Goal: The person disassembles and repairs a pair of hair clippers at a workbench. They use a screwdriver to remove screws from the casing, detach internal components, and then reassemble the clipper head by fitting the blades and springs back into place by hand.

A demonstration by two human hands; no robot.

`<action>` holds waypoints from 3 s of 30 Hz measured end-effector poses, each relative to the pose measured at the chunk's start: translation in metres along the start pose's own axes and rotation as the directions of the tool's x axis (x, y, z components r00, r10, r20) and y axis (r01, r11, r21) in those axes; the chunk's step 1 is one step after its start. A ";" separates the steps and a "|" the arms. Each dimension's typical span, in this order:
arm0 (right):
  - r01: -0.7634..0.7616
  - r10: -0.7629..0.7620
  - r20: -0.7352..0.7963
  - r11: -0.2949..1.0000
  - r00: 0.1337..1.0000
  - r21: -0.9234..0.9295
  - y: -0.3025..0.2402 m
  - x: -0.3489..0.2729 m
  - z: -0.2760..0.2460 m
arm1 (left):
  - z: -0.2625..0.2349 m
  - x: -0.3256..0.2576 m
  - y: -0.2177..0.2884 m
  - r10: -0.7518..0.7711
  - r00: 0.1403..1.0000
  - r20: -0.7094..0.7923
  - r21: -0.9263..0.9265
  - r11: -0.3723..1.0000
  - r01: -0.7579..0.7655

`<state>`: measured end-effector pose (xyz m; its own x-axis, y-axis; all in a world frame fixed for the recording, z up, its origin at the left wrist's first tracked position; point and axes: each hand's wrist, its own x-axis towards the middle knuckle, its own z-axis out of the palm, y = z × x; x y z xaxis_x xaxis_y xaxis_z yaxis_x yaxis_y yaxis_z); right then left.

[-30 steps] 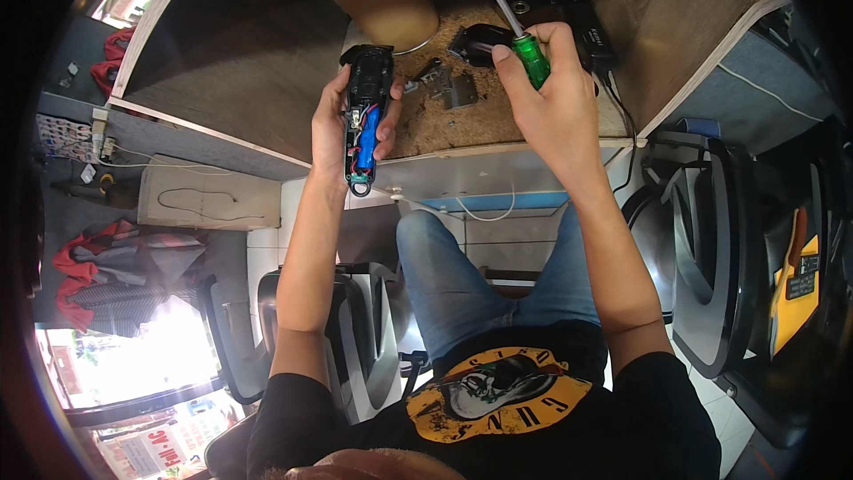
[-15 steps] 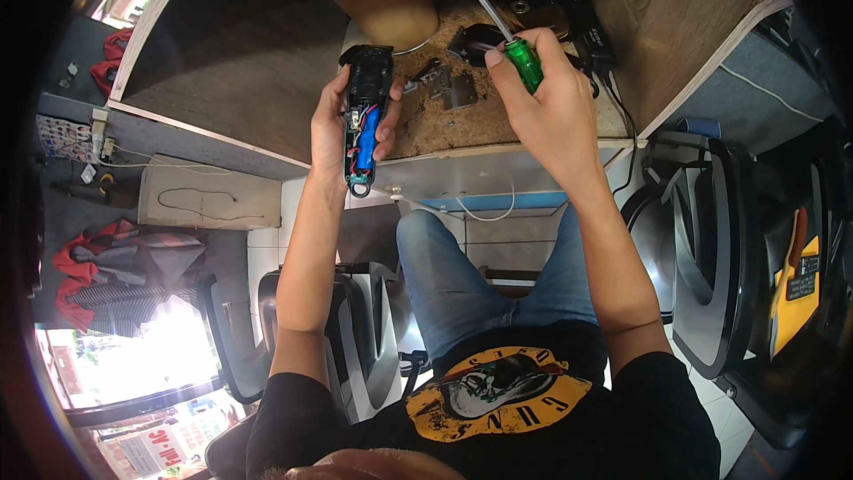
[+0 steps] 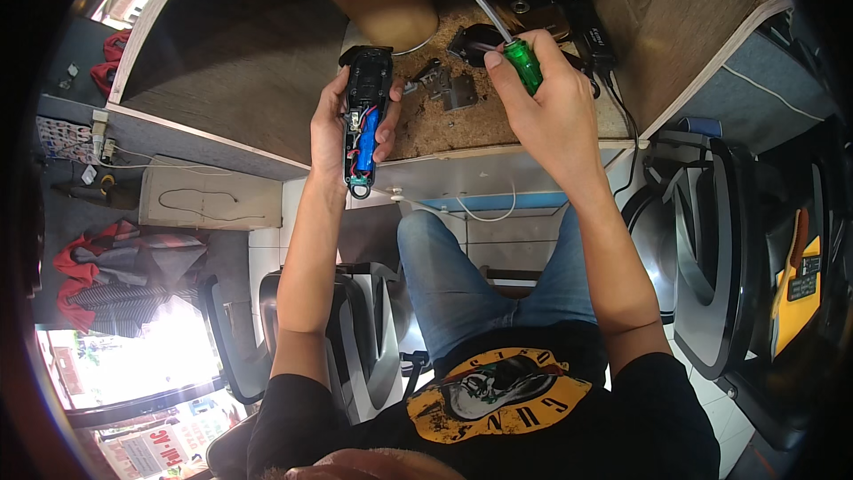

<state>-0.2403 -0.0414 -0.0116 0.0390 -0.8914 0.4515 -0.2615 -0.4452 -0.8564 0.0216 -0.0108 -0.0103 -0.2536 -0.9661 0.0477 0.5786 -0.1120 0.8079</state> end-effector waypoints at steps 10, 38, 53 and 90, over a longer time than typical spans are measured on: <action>0.030 -0.030 0.014 0.998 0.999 -0.051 0.000 -0.001 0.000 | -0.004 0.000 0.001 -0.021 1.000 0.019 0.003 1.000 0.021; 0.042 -0.040 0.043 0.997 0.998 -0.071 -0.002 -0.001 0.001 | 0.004 0.000 0.001 -0.010 1.000 -0.028 0.018 1.000 0.010; 0.048 -0.045 0.056 0.997 0.997 -0.064 -0.003 -0.001 0.001 | 0.001 -0.001 0.001 -0.012 1.000 -0.008 0.022 1.000 0.012; 0.067 -0.057 0.097 0.992 0.994 -0.103 -0.004 -0.001 0.000 | -0.006 0.001 0.001 -0.022 0.997 0.067 -0.210 0.977 0.036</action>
<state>-0.2391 -0.0394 -0.0089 0.1474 -0.8686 0.4731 -0.3562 -0.4928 -0.7939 0.0265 -0.0136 -0.0132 -0.3181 -0.9455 0.0693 0.7190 -0.1929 0.6677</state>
